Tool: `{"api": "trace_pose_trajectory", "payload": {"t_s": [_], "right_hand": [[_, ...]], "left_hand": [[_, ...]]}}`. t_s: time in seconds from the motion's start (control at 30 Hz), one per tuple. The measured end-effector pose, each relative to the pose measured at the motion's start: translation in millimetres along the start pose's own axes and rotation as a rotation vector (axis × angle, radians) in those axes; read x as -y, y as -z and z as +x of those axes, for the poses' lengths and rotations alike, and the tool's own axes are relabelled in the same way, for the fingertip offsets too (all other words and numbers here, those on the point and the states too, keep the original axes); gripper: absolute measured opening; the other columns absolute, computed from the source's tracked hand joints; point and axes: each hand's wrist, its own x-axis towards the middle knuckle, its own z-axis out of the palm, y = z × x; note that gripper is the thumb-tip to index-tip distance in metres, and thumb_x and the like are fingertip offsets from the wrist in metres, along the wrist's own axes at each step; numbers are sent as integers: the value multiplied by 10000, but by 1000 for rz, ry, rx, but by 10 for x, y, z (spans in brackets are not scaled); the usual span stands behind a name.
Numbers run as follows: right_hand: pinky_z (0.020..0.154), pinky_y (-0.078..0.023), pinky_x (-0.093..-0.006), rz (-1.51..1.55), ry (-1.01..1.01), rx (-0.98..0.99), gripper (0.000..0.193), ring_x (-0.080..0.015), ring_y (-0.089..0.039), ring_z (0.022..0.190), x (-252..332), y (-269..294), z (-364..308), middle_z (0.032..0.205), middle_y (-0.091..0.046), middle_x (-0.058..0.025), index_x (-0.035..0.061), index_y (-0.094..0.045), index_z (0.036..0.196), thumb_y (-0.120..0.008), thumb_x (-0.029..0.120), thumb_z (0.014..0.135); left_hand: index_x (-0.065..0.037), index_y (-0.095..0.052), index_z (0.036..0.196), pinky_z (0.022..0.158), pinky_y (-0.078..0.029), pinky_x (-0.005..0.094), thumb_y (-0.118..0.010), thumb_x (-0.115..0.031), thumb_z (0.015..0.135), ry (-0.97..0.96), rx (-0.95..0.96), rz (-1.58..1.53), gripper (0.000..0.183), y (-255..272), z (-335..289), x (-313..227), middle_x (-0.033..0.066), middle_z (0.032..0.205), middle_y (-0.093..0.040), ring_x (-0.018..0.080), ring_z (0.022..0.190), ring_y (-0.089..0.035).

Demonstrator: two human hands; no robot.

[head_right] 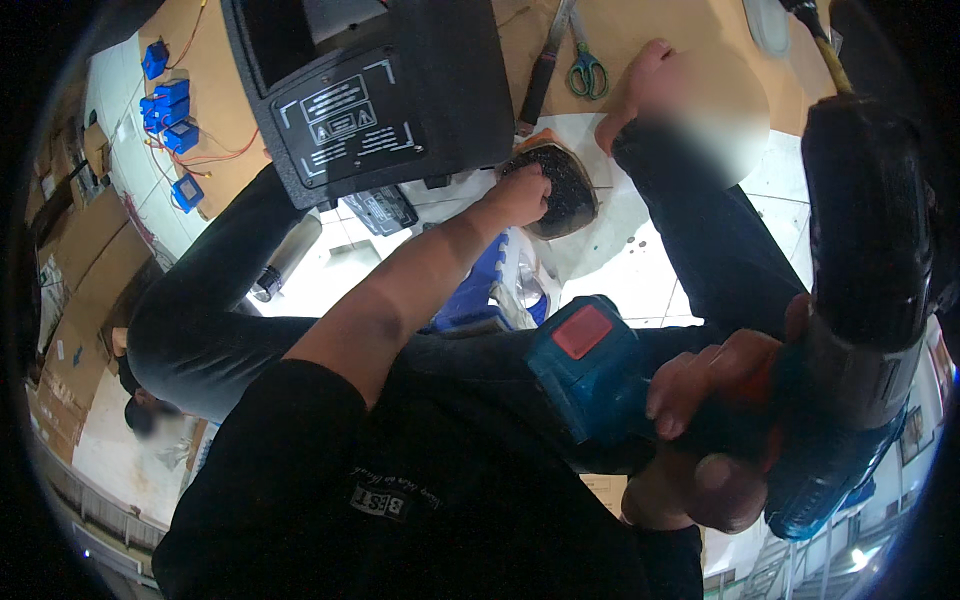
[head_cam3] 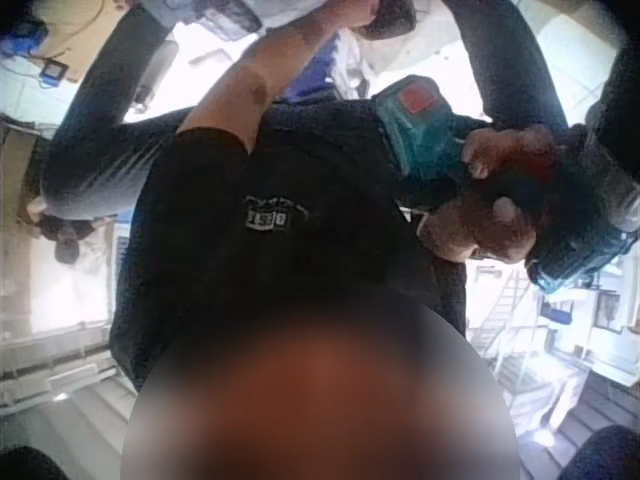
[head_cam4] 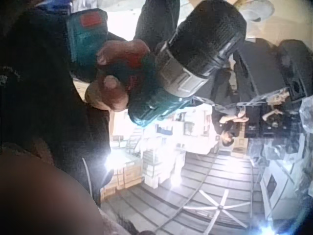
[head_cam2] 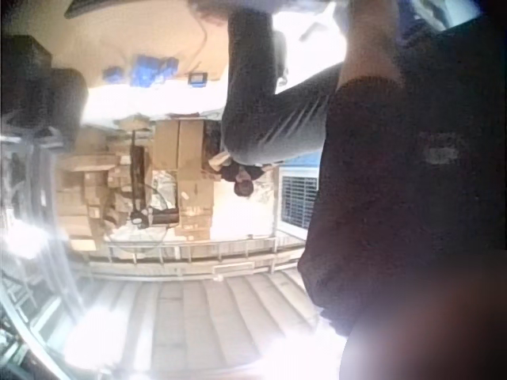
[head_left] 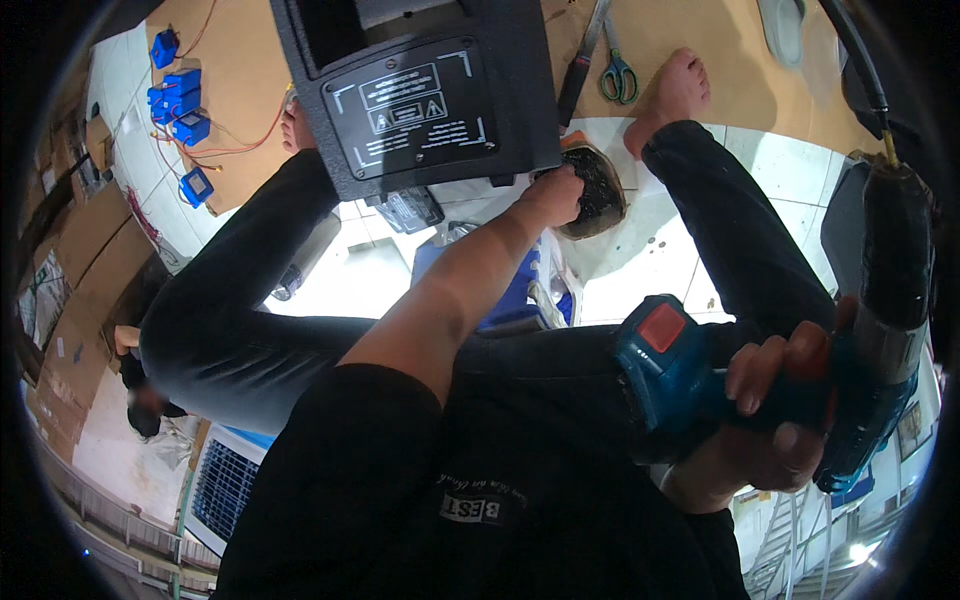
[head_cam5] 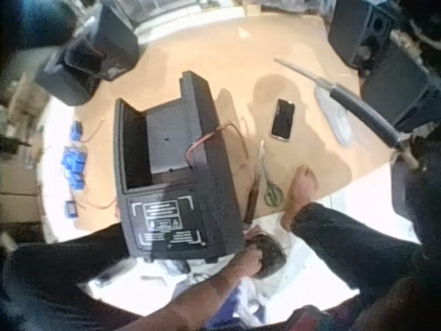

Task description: The person places a white rectangular component into a black speaker enclosure, then secures a black backplate using a cordless drill. The person uses a utility knife to trim material and a drill to fasten screws, completing the assembly of the speaker unit.

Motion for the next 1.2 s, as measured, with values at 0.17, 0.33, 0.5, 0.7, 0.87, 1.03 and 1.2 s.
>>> {"api": "trace_pose_trajectory", "payload": {"t_s": [0.17, 0.33, 0.5, 0.7, 0.87, 1.03, 1.2], "right_hand": [[631, -500, -373, 8, -107, -52, 882, -224, -611, 658, 46, -24, 11, 1007, -587, -204, -143, -261, 1413, -725, 223, 759], [652, -517, -384, -22, -50, -56, 802, -233, -628, 676, 82, -32, 55, 993, -601, -206, -133, -326, 1355, -734, 217, 759], [672, -533, -395, -12, -48, -25, 724, -241, -644, 694, 71, -119, 72, 980, -615, -207, -122, -392, 1296, -744, 211, 758], [696, -553, -409, -32, -67, 10, 631, -251, -664, 715, 71, -210, 10, 963, -631, -209, -110, -471, 1226, -755, 204, 758], [622, -554, -377, 56, 116, -4, 742, -234, -658, 651, 75, -346, -160, 996, -625, -223, -137, -465, 1298, -768, 177, 697], [579, -535, -332, 127, 212, 46, 795, -211, -652, 637, 77, -461, -564, 954, -643, -188, -131, -454, 1346, -793, 184, 700], [627, -533, -309, -137, 231, 264, 731, -203, -659, 706, -40, -369, -1031, 999, -685, -175, -78, -496, 1406, -770, 95, 751]], "left_hand": [[-17, -744, 1025, 1010, -548, 459, -580, -91, 931, 18, 90, 330, 203, -128, 35, -117, 168, 1289, -623, 344, 1206, -638], [-22, -747, 998, 989, -554, 460, -581, -141, 959, 51, 113, 255, 209, -106, 48, -131, 160, 1260, -640, 337, 1171, -657], [-44, -750, 906, 833, -582, 388, -719, -185, 918, 53, 30, -22, 145, 155, -77, -236, 129, 1106, -681, 282, 983, -707], [-53, -698, 979, 801, -534, 319, -716, -179, 978, 287, 62, -1120, 127, 667, -514, -568, 87, 1057, -690, 191, 885, -661], [-75, -600, 1134, 789, -562, 304, -656, -104, 1016, 8, 86, -2020, 134, 1416, -1154, -935, 84, 1048, -689, 181, 877, -664], [-74, -610, 1175, 779, -471, 297, -669, -134, 1008, -462, -131, -2095, 187, 2170, -1712, -1268, 35, 998, -591, 144, 839, -549], [-102, -636, 1140, 760, -456, 280, -672, -289, 1000, -796, -355, -2314, 236, 2466, -1812, -1454, 6, 967, -589, 129, 807, -524]]}}
